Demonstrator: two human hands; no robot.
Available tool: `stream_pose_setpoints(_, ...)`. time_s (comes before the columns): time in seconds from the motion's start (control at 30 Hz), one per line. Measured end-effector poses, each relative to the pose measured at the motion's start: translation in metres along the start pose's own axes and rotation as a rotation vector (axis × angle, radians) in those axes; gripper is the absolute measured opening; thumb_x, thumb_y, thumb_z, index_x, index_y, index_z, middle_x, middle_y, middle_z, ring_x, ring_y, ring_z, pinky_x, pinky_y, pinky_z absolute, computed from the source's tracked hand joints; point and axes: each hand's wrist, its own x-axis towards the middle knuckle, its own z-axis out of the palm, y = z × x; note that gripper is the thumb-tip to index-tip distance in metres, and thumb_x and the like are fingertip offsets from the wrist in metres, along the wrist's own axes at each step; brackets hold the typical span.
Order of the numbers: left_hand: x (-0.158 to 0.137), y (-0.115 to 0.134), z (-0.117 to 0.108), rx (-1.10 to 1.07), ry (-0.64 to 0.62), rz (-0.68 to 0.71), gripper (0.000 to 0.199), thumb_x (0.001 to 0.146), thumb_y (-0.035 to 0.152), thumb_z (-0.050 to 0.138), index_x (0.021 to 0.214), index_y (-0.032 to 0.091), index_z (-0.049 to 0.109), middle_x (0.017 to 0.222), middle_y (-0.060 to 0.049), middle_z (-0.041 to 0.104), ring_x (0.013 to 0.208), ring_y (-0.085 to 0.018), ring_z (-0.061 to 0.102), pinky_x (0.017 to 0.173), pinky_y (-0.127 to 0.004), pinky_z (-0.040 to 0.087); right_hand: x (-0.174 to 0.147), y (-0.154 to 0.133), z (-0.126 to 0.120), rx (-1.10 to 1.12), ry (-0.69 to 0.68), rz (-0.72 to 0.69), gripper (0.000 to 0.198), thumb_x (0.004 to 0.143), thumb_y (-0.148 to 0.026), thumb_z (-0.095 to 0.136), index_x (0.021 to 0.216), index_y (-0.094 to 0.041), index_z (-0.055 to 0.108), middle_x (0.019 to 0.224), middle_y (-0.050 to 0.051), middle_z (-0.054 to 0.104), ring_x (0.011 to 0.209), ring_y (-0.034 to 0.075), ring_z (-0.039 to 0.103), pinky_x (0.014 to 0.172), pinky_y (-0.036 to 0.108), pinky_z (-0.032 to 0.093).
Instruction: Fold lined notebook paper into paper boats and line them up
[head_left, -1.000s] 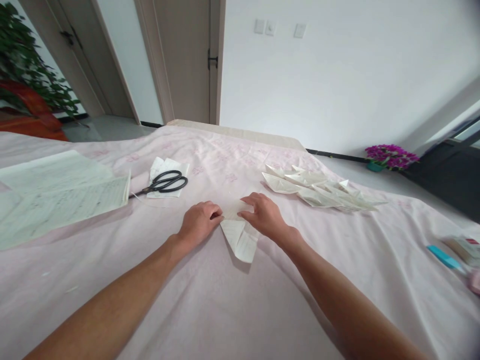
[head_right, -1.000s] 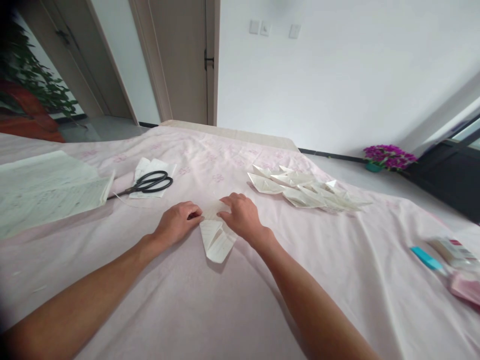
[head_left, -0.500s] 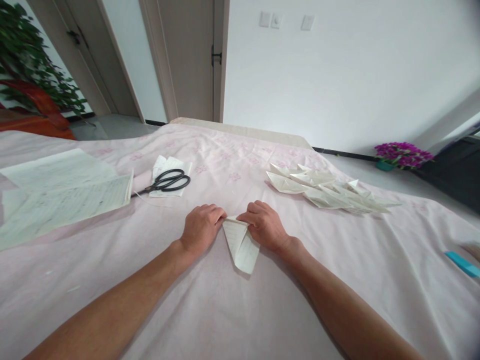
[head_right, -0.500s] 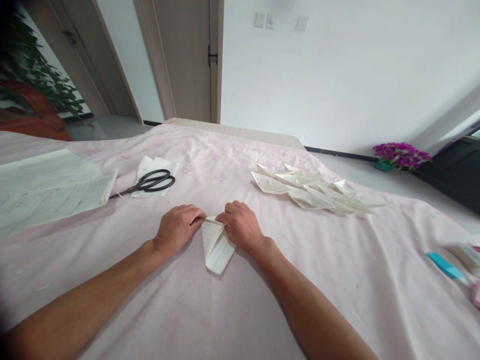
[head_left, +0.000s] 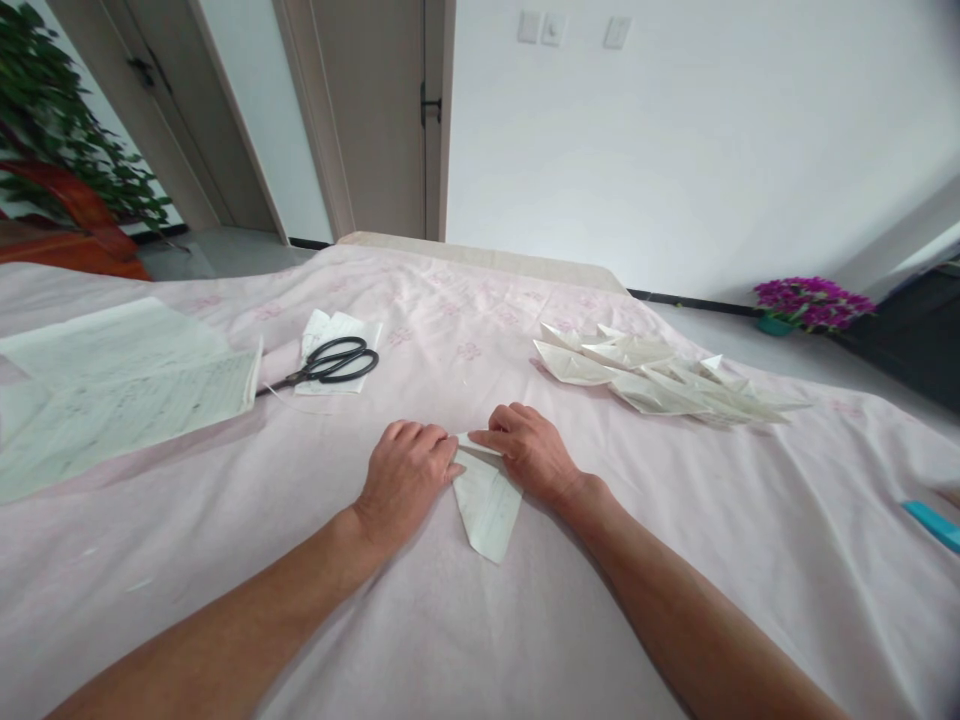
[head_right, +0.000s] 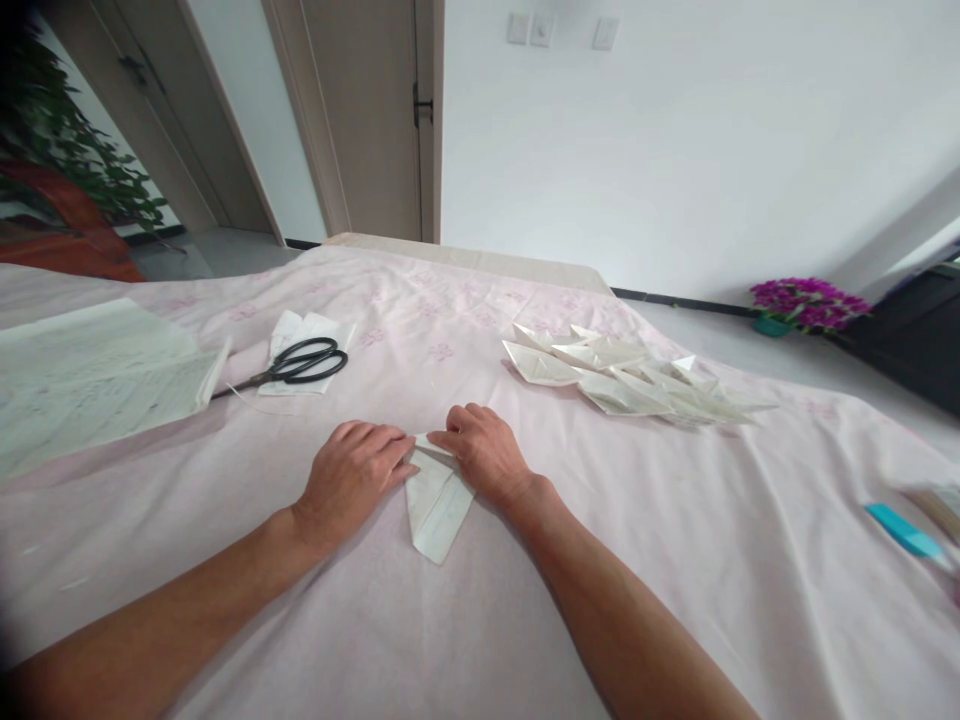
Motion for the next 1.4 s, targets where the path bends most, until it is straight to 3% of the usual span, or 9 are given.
stream_pose_setpoints(0.23,-0.006,0.012,0.004,0.114,-0.019,0.04,0.02,0.094,0.02,0.054,0.111,0.017,0.063,0.093,-0.007,0.063,0.085,-0.023,0.059,0.076,-0.039,0.042,-0.001,-0.002,-0.002,-0.032,-0.033,-0.033,0.025,0.09,-0.009,0.057,0.097,-0.027,0.072,0.091,0.004,0.06,0.082,0.018,0.046,0.07,0.031,0.031)
stream_pose_setpoints(0.43,-0.009,0.015,0.0,0.143,-0.057,0.015,0.031,0.089,0.022,0.061,0.12,0.018,0.06,0.097,-0.009,0.065,0.086,-0.025,0.06,0.075,-0.041,0.044,-0.001,-0.005,-0.006,-0.026,-0.055,-0.025,0.023,0.091,-0.012,0.058,0.103,-0.027,0.071,0.092,0.004,0.061,0.083,0.018,0.047,0.071,0.031,0.032)
stream_pose_setpoints(0.67,-0.011,0.011,0.011,0.092,0.016,0.101,0.03,0.09,0.015,0.057,0.12,0.013,0.06,0.127,-0.016,0.063,0.122,-0.029,0.055,0.1,-0.045,0.044,-0.003,-0.004,-0.005,0.005,-0.056,0.0,0.022,0.09,-0.011,0.058,0.1,-0.026,0.072,0.091,0.004,0.062,0.082,0.018,0.048,0.072,0.031,0.034)
stream_pose_setpoints(0.9,-0.015,0.012,0.019,0.088,-0.012,0.107,0.039,0.088,0.023,0.063,0.126,0.014,0.057,0.128,-0.018,0.062,0.122,-0.029,0.057,0.104,-0.043,0.044,-0.01,0.004,-0.005,0.124,-0.007,-0.011,0.026,0.087,-0.006,0.057,0.097,-0.023,0.073,0.091,0.004,0.067,0.082,0.016,0.055,0.075,0.029,0.039)
stream_pose_setpoints(1.07,-0.016,0.016,0.017,0.068,-0.047,0.11,0.048,0.087,0.031,0.066,0.13,0.014,0.056,0.131,-0.022,0.058,0.123,-0.033,0.055,0.106,-0.048,0.042,-0.012,0.002,-0.011,0.172,-0.041,-0.002,0.029,0.086,-0.005,0.055,0.098,-0.024,0.073,0.095,0.004,0.067,0.087,0.016,0.056,0.077,0.028,0.041)
stream_pose_setpoints(1.4,-0.015,0.019,0.013,0.098,-0.075,0.094,0.049,0.088,0.032,0.063,0.134,0.016,0.055,0.132,-0.022,0.057,0.123,-0.034,0.054,0.107,-0.049,0.039,-0.012,-0.006,-0.023,0.198,-0.128,0.019,0.042,0.071,-0.004,0.051,0.103,-0.023,0.072,0.102,0.006,0.062,0.089,0.02,0.053,0.081,0.033,0.042)
